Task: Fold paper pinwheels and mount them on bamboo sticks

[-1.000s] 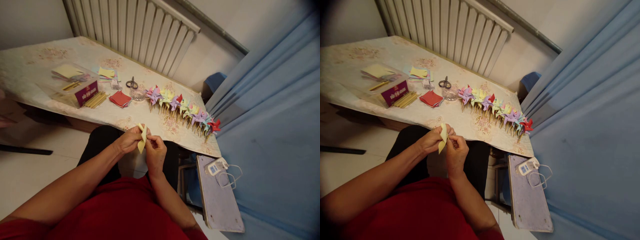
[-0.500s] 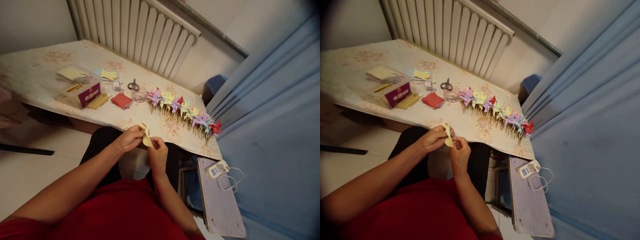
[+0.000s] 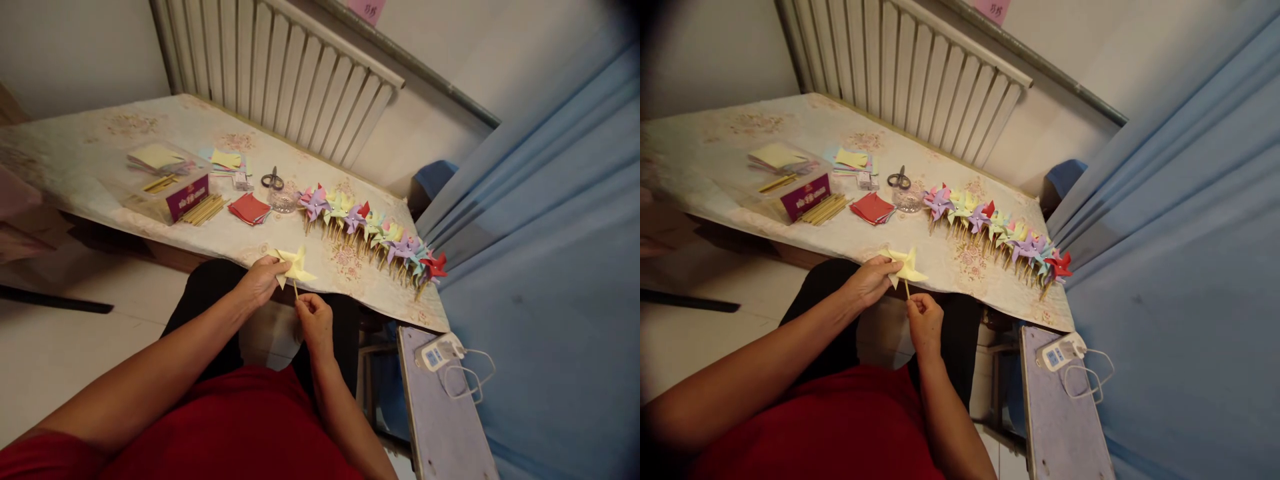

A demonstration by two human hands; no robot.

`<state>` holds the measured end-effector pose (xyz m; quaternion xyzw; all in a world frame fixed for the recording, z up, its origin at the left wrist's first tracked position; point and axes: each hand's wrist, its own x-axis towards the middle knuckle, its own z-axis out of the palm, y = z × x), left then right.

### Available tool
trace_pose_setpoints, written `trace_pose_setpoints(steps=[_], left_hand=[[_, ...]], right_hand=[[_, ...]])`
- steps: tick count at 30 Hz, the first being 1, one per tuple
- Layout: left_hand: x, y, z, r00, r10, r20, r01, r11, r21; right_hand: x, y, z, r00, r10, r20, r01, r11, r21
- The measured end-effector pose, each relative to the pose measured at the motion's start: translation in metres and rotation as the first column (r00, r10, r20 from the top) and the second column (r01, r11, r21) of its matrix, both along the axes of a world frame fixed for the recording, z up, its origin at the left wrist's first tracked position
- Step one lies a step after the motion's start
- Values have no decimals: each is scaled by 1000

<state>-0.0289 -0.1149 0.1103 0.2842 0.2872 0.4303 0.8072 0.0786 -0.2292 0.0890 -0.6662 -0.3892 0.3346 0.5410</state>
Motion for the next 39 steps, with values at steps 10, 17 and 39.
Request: trace_pose_setpoints(steps=[10,17,39], left_hand=[[3,-8,-10,983,-66,-168,64,998,-19],[5,-9,-31,959,-136,-248,141,990,0],[-37,23,-90,929,-316,-194,293,946,-139]], right_hand=[[19,2,-16,984,-72,-164,72,997,-8],[31,3,-28,967,-115,-227,121,993,13],[44,10,-70,939,-65,-339,74,997,12]])
